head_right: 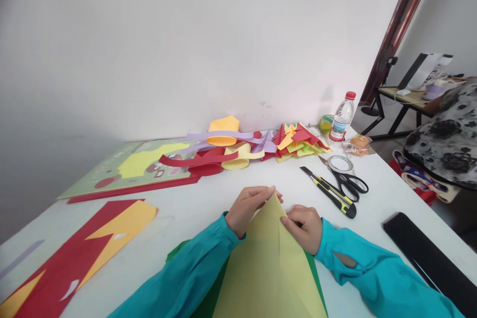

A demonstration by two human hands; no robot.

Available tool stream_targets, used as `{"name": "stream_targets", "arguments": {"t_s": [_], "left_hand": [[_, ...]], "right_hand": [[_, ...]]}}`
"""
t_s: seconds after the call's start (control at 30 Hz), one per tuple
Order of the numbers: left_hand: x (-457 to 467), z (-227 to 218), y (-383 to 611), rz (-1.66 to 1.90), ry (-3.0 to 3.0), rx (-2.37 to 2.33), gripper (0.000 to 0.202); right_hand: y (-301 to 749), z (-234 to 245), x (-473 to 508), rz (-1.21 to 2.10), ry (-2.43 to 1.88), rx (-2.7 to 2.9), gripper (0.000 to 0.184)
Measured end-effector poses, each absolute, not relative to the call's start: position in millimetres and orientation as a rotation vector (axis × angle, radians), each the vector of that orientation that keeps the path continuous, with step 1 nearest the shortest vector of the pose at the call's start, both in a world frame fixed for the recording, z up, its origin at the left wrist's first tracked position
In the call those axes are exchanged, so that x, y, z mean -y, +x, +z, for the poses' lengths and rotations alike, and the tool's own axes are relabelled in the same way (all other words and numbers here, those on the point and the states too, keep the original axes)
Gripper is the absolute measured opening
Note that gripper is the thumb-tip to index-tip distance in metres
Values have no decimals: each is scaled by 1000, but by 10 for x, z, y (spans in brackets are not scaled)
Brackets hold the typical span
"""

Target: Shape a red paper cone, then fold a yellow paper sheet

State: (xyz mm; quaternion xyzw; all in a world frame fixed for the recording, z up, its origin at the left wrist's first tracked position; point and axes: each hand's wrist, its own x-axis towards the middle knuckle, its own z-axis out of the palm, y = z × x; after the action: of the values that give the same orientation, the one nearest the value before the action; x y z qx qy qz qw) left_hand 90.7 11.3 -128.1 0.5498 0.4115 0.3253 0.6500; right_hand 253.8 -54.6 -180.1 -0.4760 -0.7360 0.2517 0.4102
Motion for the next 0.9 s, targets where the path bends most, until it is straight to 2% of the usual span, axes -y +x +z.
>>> {"name": "stream_targets", "arguments": {"t_s": [0.2,0.3,0.47,0.67,0.9], "left_hand": [[-117,-1302,905,774,1317,-889,26],[-115,-1298,905,769,1291,-889,26],[-115,-1298,904,765,1292,-935,41],[-133,-1366,914,790,1365,-834,27],[-132,-1368,906,781,1335,-888,23]], "right_hand": [[2543,-1799,547,632,-1200,1855,48],[2541,-1798,545,636,-1199,1848,48],[2538,-1808,541,619,-1197,1854,50],[2548,-1829,542,649,-1198,1838,48],[2544,-1825,545,667,-1197,1823,47]]}}
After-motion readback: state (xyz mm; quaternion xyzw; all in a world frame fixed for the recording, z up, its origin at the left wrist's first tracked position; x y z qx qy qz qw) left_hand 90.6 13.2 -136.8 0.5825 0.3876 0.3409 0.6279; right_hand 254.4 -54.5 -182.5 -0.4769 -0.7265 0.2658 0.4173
